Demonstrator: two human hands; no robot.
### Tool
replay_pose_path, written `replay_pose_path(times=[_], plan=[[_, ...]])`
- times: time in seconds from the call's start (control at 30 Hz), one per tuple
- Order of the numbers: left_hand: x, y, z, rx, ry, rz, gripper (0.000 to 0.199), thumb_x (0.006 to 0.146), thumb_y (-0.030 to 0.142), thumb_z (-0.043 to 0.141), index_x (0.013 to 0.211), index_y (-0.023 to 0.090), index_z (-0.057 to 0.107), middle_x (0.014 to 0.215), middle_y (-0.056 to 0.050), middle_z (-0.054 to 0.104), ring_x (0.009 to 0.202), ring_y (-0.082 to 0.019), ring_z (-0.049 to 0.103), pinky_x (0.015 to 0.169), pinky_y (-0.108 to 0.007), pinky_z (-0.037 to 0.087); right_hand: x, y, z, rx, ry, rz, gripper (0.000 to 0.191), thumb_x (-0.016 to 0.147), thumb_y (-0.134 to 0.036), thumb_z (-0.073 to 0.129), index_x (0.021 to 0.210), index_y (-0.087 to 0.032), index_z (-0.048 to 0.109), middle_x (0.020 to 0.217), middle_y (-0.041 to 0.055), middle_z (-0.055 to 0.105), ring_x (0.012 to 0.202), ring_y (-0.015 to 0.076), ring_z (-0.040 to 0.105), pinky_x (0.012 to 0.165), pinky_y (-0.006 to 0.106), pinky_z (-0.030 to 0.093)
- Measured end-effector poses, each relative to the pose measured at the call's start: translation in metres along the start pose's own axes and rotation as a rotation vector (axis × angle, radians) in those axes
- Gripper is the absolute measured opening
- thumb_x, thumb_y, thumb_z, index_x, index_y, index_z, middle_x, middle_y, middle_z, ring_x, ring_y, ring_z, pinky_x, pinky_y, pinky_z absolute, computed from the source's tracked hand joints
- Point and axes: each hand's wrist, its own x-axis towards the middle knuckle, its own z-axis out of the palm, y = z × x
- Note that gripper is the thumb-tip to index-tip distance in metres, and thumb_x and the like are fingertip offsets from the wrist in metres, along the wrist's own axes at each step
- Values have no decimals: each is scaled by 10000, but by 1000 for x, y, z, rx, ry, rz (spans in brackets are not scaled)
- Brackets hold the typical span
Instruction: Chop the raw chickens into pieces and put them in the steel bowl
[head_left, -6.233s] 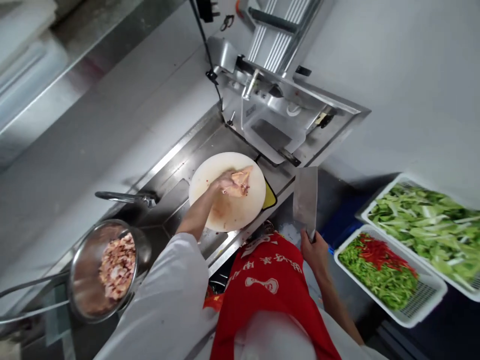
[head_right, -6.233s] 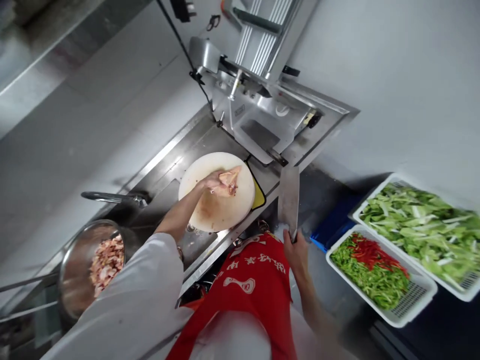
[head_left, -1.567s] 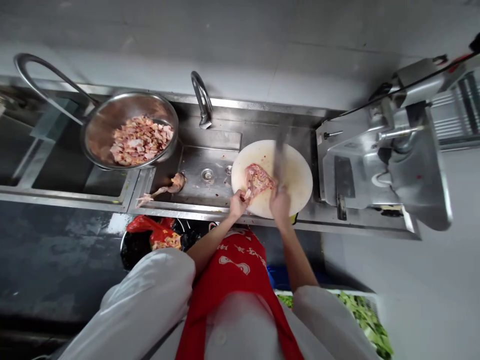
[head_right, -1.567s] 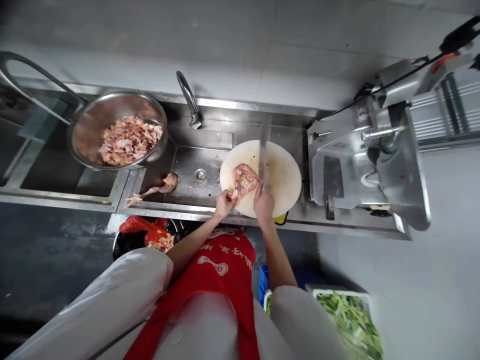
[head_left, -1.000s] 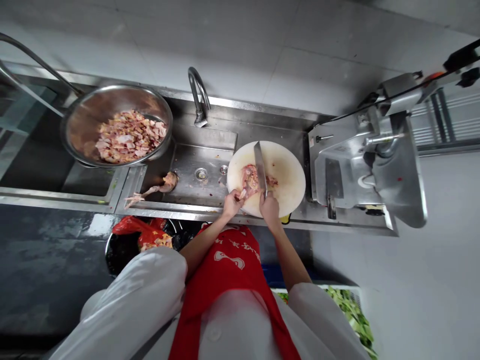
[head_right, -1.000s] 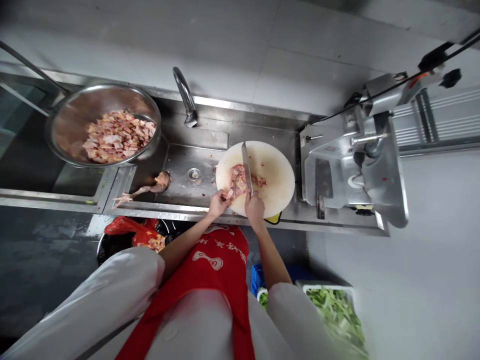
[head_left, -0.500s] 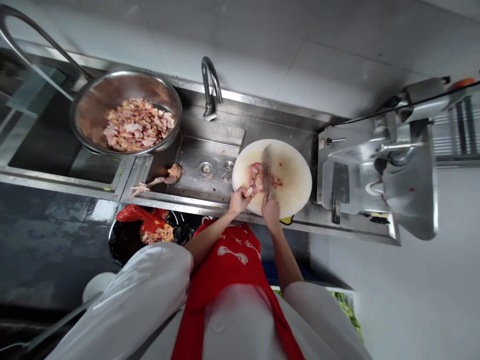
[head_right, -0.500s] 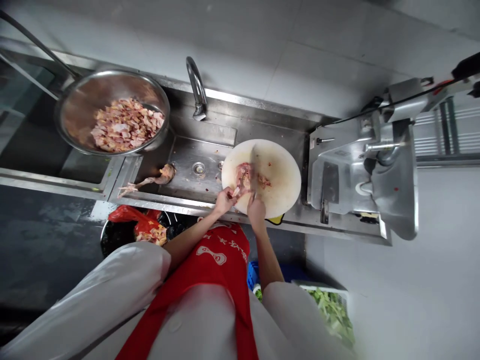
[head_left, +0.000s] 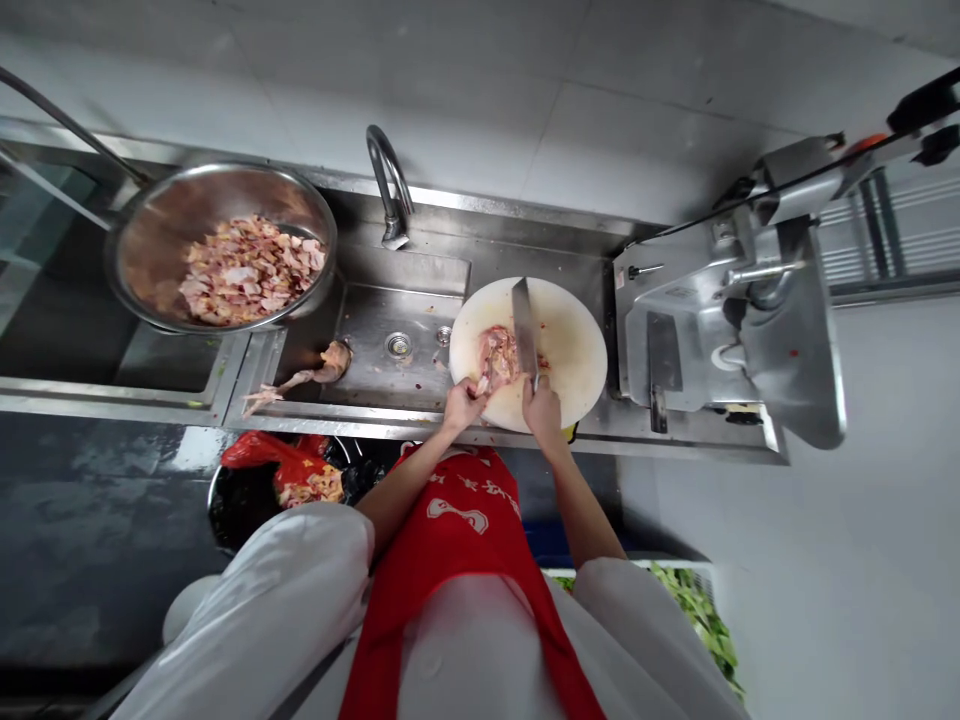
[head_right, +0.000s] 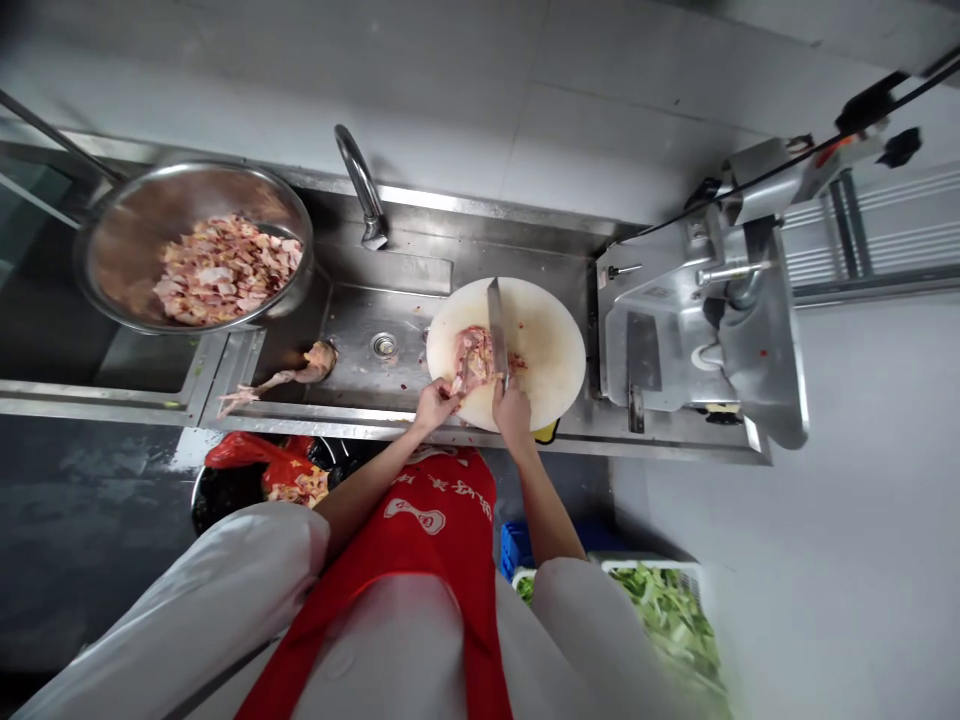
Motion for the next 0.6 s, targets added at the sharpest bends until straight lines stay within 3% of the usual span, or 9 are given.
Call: replay_pose_path(times=[0.1,0.2,0.3,0.37,0.5,0.6], plan=[[-2,9,-4,101,-4,36,214,736,333,748,792,185,604,563,20,571,540,-146,558,563,-261,447,-2,-10,11,32,-72,-5,505,1048,-452,246,1321,-108,496,1026,192,702,947,277,684,776,318,460],[8,26,-3,295,63,234,427,739,324,743,1122,168,636,889,-77,678,823,-231,645,754,-347,516,-13,-7,15,32,-109,-6,486,1044,-433,246,1279,-113,527,1021,205,696,957,291,687,804,351,475],[33,45,9,440,91,484,673,732,246,718,1377,203,531,1346,-141,544,1237,-316,509,1032,-445,432,-32,0,17,3,-142,13,439,1040,-417,277,1255,-132,532,998,202,693,945,293,690,823,379,484],[54,52,17,489,22,561,635,748,180,664,1372,201,550,1426,-132,483,1307,-331,425,1106,-473,360,-36,0,18,-6,-165,40,417,1038,-406,289,1260,-145,526,977,188,697,923,285,690,818,388,490],[82,51,22,519,-99,598,530,755,103,576,1281,153,620,1371,-152,519,1258,-328,419,1107,-477,343,-2,-13,13,74,-107,1,423,1034,-366,325,1268,-87,539,1091,223,686,1016,277,671,843,349,486],[85,45,18,549,-86,616,547,754,98,547,1293,162,619,1372,-147,515,1263,-326,409,1110,-483,348,37,-8,6,169,-39,-52,427,1025,-347,372,1289,-58,541,1131,227,682,1059,263,659,837,297,483]])
